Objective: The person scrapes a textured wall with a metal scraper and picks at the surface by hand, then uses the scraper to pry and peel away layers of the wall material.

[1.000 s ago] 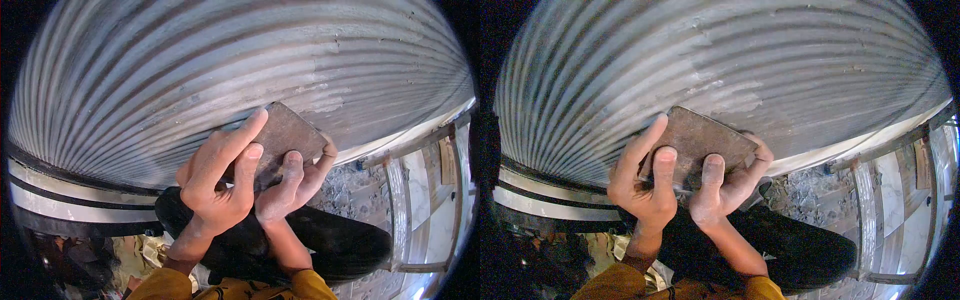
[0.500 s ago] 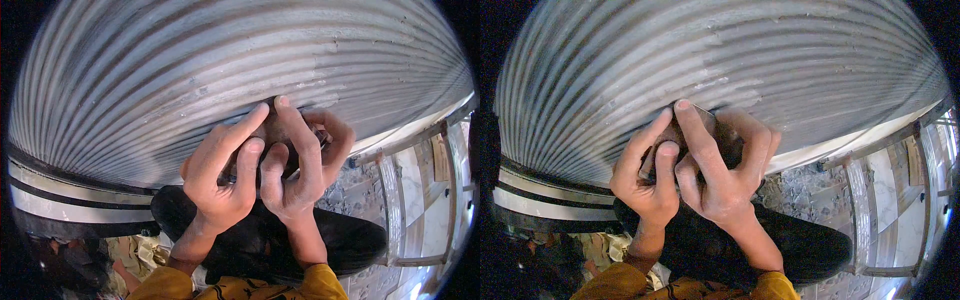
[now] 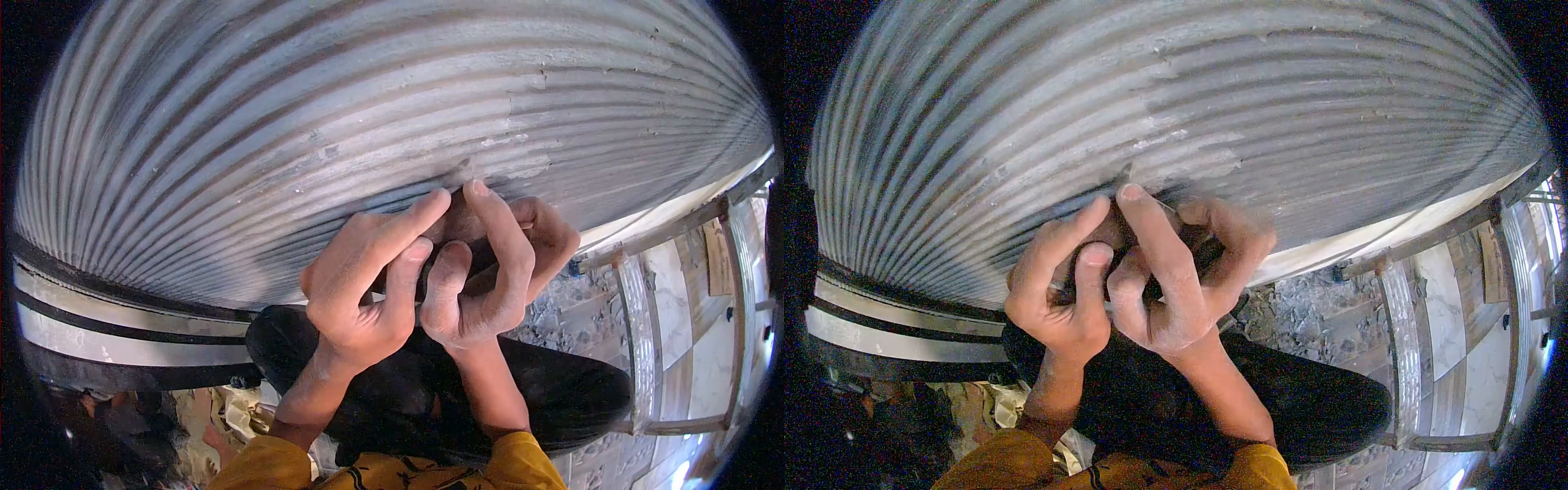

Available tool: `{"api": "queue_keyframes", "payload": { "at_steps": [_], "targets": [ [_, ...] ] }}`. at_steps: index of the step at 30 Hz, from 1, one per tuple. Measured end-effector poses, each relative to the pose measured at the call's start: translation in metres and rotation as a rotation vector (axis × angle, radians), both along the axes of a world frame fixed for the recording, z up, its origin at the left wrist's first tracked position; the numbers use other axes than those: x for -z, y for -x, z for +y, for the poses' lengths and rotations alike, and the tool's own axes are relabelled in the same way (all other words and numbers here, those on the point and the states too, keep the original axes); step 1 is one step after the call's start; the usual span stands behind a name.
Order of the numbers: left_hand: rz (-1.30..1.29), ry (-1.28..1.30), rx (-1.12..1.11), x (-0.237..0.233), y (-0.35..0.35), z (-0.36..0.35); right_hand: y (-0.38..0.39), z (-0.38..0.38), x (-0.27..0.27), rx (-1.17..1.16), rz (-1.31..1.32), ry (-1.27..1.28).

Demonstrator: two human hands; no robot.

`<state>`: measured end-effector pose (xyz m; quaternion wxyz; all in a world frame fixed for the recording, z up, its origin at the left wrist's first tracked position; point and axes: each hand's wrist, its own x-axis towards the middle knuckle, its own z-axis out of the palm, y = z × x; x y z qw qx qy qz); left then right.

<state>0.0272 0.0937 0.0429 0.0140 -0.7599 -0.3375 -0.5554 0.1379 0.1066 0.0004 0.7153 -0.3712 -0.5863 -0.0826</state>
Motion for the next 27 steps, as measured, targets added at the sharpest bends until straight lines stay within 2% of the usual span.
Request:
{"api": "queue_keyframes", "payload": {
  "at_steps": [6, 8, 12, 16, 18, 21, 24, 27],
  "targets": [
    [0.055, 0.028, -0.069, -0.006, 0.009, -0.007, 0.002, -0.002, -0.005, -0.058, 0.023, 0.030],
    [0.054, -0.011, -0.083, -0.007, 0.012, -0.007, 0.008, 0.002, -0.007, -0.274, 0.478, -0.019],
    [0.023, 0.040, -0.108, -0.012, 0.008, -0.011, -0.003, 0.002, -0.018, -0.222, 0.338, 0.081],
    [0.018, 0.009, -0.073, -0.015, 0.004, -0.006, 0.000, 0.000, -0.020, -0.255, 0.365, 0.081],
    [0.024, -0.001, -0.066, -0.016, 0.003, -0.004, -0.005, -0.002, -0.019, -0.245, 0.187, 0.139],
    [0.052, -0.025, -0.082, -0.021, 0.003, -0.005, -0.003, 0.002, -0.019, -0.232, 0.181, 0.100],
    [0.076, 0.063, -0.113, -0.025, 0.002, -0.007, 0.001, 0.006, -0.017, -0.233, 0.232, 0.075],
    [0.081, -0.009, -0.089, -0.026, 0.002, -0.007, 0.002, 0.007, -0.016, -0.237, 0.258, 0.073]
  ]
}}
